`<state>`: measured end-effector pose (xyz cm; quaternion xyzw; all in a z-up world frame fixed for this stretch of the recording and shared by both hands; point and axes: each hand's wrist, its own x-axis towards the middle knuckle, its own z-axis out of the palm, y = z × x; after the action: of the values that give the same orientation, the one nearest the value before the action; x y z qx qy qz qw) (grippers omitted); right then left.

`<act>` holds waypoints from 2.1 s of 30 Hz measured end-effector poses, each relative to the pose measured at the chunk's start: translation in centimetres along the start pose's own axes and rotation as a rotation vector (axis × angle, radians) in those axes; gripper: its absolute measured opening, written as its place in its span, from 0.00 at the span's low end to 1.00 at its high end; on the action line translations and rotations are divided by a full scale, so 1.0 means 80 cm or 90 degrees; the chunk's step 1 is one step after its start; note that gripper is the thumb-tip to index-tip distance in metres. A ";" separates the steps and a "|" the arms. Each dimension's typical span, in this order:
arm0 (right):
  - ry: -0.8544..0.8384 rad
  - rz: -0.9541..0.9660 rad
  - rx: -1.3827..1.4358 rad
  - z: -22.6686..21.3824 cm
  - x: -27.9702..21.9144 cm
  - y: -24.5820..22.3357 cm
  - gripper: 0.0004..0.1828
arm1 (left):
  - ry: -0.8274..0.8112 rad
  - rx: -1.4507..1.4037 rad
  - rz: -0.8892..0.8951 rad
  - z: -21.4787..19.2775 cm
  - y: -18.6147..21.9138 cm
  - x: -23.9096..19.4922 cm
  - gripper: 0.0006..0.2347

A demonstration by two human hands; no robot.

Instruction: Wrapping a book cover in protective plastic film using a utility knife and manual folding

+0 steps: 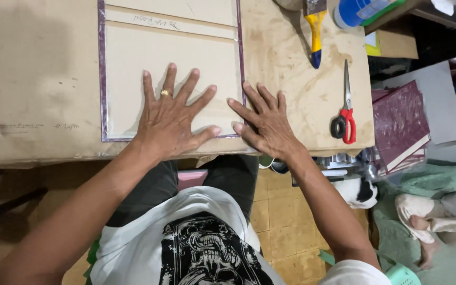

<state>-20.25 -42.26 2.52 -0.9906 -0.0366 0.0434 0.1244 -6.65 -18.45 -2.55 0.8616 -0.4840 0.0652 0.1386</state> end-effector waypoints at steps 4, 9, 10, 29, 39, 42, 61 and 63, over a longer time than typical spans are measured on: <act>-0.012 0.011 0.023 -0.021 0.003 -0.006 0.30 | -0.076 -0.058 -0.021 -0.014 0.004 0.003 0.36; -0.084 -0.015 0.028 -0.028 -0.003 0.012 0.34 | -0.110 -0.065 -0.026 -0.016 0.003 0.009 0.35; -0.074 -0.030 0.008 -0.025 -0.004 0.010 0.36 | -0.116 -0.058 -0.031 -0.015 0.003 0.009 0.35; -0.008 0.113 -0.019 -0.001 0.010 -0.033 0.47 | -0.222 -0.050 -0.045 -0.069 0.013 0.022 0.31; -0.002 0.119 -0.010 -0.002 0.012 -0.043 0.38 | -0.233 -0.057 0.001 -0.081 -0.010 0.015 0.32; -0.001 0.131 -0.031 0.000 0.013 -0.042 0.36 | -0.238 -0.094 -0.008 -0.082 -0.012 0.016 0.27; 0.008 0.077 -0.007 0.002 -0.009 0.002 0.35 | -0.258 -0.006 -0.032 -0.083 0.016 0.031 0.41; 0.004 0.085 -0.007 0.002 -0.010 -0.002 0.35 | -0.267 -0.010 -0.074 -0.086 0.035 0.034 0.46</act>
<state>-21.08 -42.15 2.48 -0.9916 0.0295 0.0486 0.1163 -7.46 -19.95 5.13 0.8815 -0.4523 -0.1274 0.0455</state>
